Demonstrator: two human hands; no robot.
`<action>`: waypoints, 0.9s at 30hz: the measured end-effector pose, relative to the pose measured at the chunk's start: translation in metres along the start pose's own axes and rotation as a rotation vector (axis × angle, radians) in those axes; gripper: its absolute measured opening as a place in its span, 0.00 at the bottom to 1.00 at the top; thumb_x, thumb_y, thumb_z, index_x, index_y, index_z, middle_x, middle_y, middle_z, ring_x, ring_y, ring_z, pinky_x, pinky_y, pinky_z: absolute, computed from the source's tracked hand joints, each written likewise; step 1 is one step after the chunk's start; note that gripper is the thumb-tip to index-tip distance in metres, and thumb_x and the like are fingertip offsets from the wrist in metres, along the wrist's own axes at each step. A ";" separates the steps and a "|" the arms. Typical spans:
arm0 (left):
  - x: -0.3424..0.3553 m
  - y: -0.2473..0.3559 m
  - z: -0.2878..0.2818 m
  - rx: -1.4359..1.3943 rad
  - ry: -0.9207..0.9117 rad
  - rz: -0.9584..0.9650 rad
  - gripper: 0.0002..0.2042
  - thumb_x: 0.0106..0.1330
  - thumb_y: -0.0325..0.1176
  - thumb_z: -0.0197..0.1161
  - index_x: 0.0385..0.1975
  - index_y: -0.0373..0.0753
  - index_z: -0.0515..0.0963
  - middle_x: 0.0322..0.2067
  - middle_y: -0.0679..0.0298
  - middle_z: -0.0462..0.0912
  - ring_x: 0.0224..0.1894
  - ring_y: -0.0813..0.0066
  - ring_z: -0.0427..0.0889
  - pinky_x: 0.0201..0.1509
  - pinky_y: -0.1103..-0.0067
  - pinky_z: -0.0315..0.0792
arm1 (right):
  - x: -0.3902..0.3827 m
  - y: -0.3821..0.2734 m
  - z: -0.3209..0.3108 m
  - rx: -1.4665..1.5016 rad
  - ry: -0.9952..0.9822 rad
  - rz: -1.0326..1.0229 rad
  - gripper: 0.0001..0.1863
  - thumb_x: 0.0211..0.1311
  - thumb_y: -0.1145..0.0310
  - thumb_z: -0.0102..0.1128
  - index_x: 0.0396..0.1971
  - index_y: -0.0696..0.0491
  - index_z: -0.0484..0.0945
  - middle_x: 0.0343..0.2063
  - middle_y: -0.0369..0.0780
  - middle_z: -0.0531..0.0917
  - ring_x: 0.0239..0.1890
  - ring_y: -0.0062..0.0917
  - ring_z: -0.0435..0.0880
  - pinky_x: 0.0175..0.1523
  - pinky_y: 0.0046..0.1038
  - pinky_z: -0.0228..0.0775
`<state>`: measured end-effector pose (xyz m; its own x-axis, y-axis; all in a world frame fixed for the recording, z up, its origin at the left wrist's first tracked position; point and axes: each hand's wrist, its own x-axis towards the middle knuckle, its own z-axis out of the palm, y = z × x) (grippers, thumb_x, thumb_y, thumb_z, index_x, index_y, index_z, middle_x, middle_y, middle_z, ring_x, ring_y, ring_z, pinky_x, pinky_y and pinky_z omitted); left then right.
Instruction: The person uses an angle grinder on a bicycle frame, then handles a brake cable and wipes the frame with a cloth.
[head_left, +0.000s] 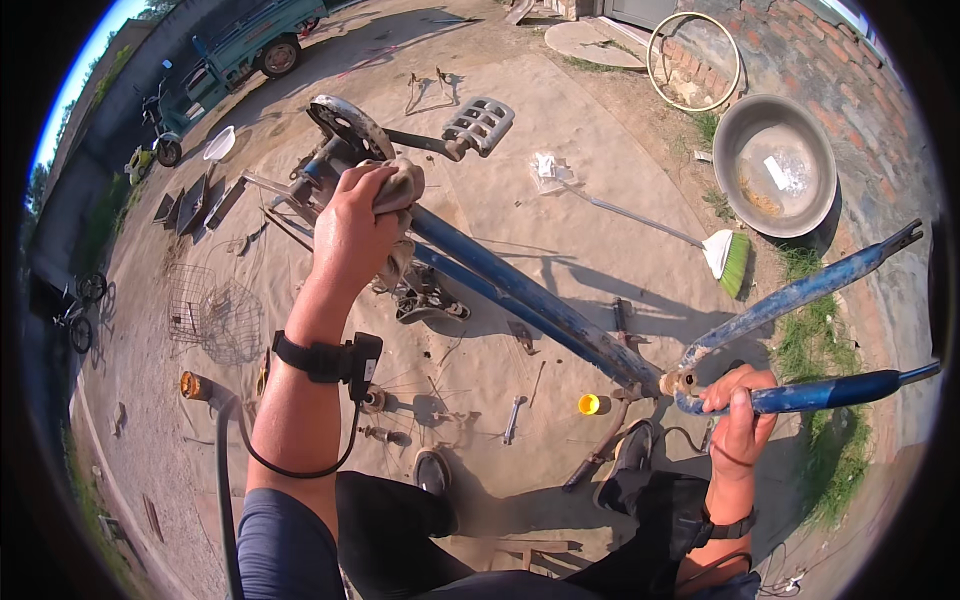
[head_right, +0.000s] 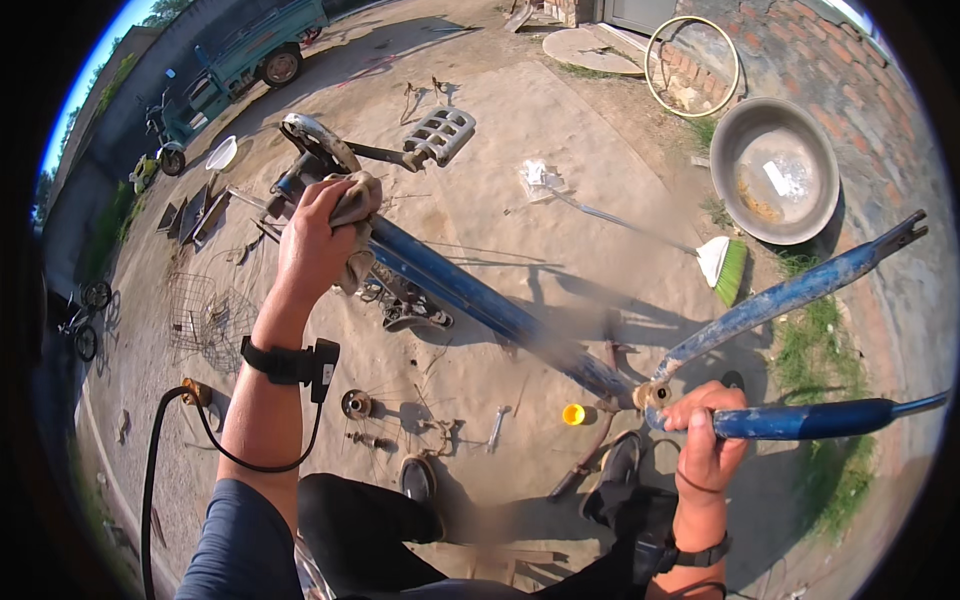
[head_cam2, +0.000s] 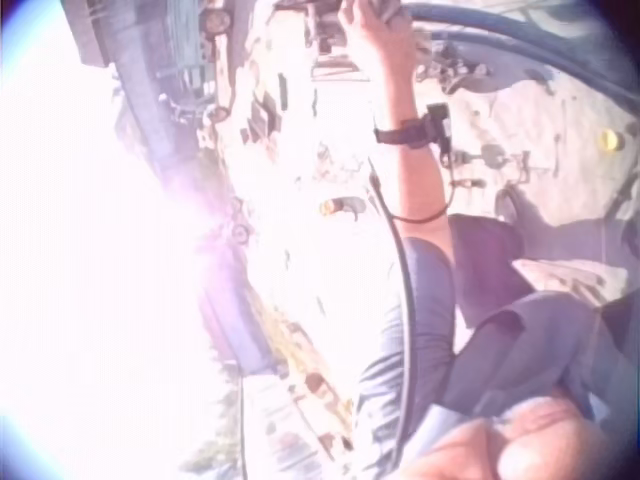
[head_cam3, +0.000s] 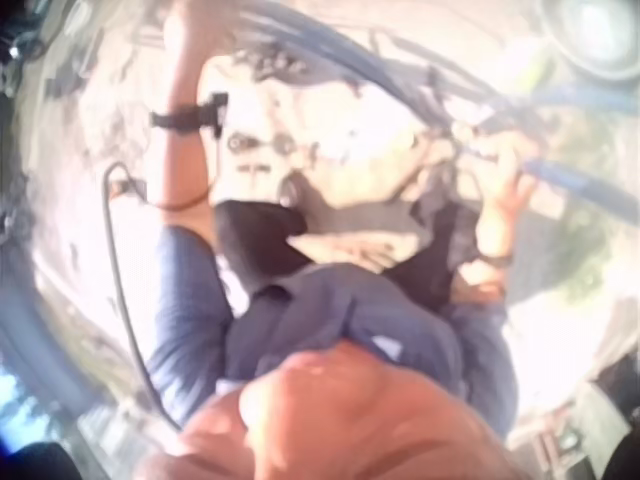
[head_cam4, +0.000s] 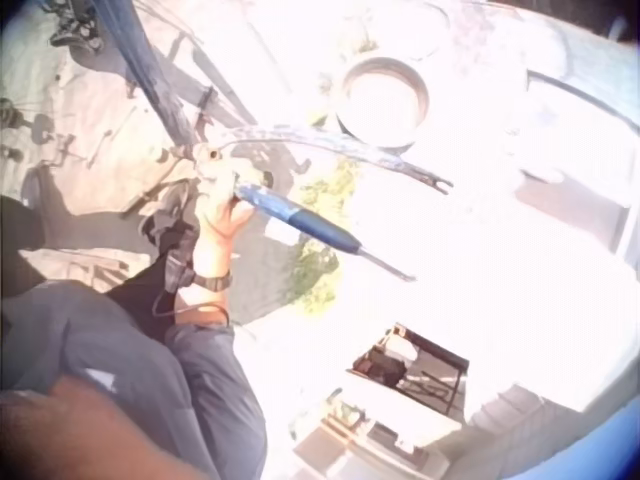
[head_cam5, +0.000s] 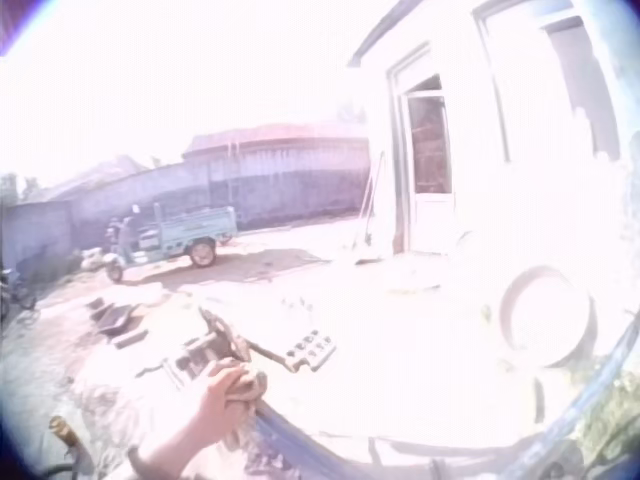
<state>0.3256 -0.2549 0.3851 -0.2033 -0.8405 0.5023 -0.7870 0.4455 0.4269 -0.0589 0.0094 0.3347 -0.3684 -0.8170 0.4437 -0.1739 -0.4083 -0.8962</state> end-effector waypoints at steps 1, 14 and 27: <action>-0.004 0.018 0.010 -0.066 -0.041 -0.010 0.21 0.58 0.23 0.60 0.53 0.37 0.82 0.57 0.57 0.82 0.57 0.51 0.83 0.61 0.67 0.77 | 0.000 0.001 0.003 0.019 -0.002 0.003 0.07 0.72 0.70 0.53 0.34 0.55 0.68 0.26 0.40 0.74 0.27 0.24 0.75 0.40 0.31 0.77; -0.011 0.034 0.013 0.145 -0.040 0.101 0.33 0.59 0.27 0.63 0.69 0.41 0.69 0.69 0.45 0.67 0.56 0.41 0.82 0.60 0.60 0.79 | -0.001 0.007 -0.001 0.029 0.031 -0.009 0.06 0.71 0.70 0.53 0.34 0.55 0.67 0.24 0.40 0.74 0.25 0.23 0.73 0.38 0.31 0.77; -0.121 0.141 0.134 -0.086 -0.412 0.227 0.31 0.56 0.35 0.73 0.63 0.44 0.75 0.62 0.61 0.77 0.50 0.55 0.87 0.46 0.66 0.84 | 0.002 0.009 -0.009 0.062 -0.053 -0.037 0.05 0.70 0.73 0.57 0.36 0.56 0.70 0.25 0.40 0.76 0.28 0.23 0.76 0.39 0.30 0.76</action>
<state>0.1610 -0.1318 0.2834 -0.5927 -0.7633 0.2572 -0.6484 0.6416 0.4099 -0.0698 0.0082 0.3273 -0.3140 -0.8206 0.4775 -0.1292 -0.4613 -0.8778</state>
